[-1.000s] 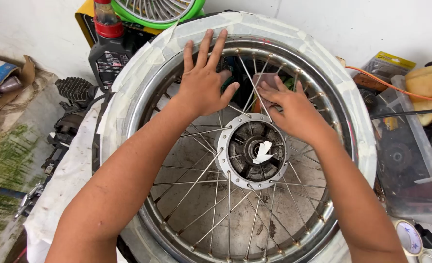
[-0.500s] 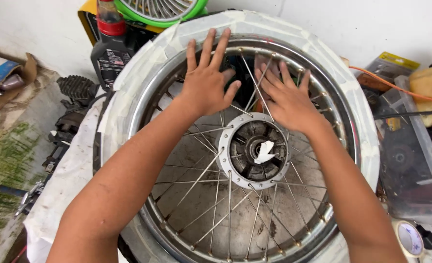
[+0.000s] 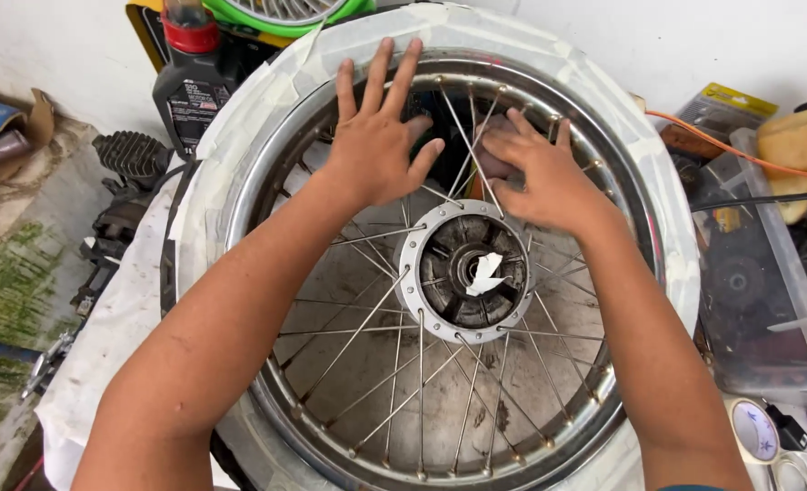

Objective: The person scrubs the spokes and rim of a bicycle wheel with a sanding block. They rotate the wheel to access different sections and continue scrubbing the metal surfaces.

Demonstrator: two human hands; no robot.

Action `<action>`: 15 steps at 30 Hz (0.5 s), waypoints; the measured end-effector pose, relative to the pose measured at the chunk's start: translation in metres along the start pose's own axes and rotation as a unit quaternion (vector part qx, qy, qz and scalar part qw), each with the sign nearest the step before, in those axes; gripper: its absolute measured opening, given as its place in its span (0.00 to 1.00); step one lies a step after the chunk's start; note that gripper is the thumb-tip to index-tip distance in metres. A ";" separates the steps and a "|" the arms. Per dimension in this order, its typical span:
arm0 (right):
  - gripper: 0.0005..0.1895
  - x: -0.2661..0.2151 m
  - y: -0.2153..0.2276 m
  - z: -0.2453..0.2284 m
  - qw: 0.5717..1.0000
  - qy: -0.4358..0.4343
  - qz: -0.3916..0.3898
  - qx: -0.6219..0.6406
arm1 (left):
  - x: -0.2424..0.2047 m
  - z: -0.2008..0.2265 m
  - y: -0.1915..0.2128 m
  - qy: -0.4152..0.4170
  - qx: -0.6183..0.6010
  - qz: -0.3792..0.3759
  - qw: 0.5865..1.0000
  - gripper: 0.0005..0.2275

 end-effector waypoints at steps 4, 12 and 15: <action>0.33 -0.006 0.011 -0.003 0.998 -0.047 -0.044 0.004 | 0.002 0.008 0.008 -0.001 -0.046 -0.023 0.999 0.25; 0.28 -0.018 0.010 -0.003 0.998 0.003 -0.049 0.040 | 0.001 0.009 0.009 0.004 -0.043 -0.021 0.999 0.26; 0.44 -0.010 0.000 -0.023 0.997 -0.004 -0.056 -0.047 | 0.004 0.007 0.004 0.016 -0.032 -0.054 0.998 0.26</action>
Point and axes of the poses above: each hand's wrist, its own x-axis towards the middle knuckle, its own y-axis out of the back of the hand, z = x × y, the point moved 7 cm from there along x, towards the middle knuckle, and after that the axes turned 13 degrees about -y, right-handed, at the moved point
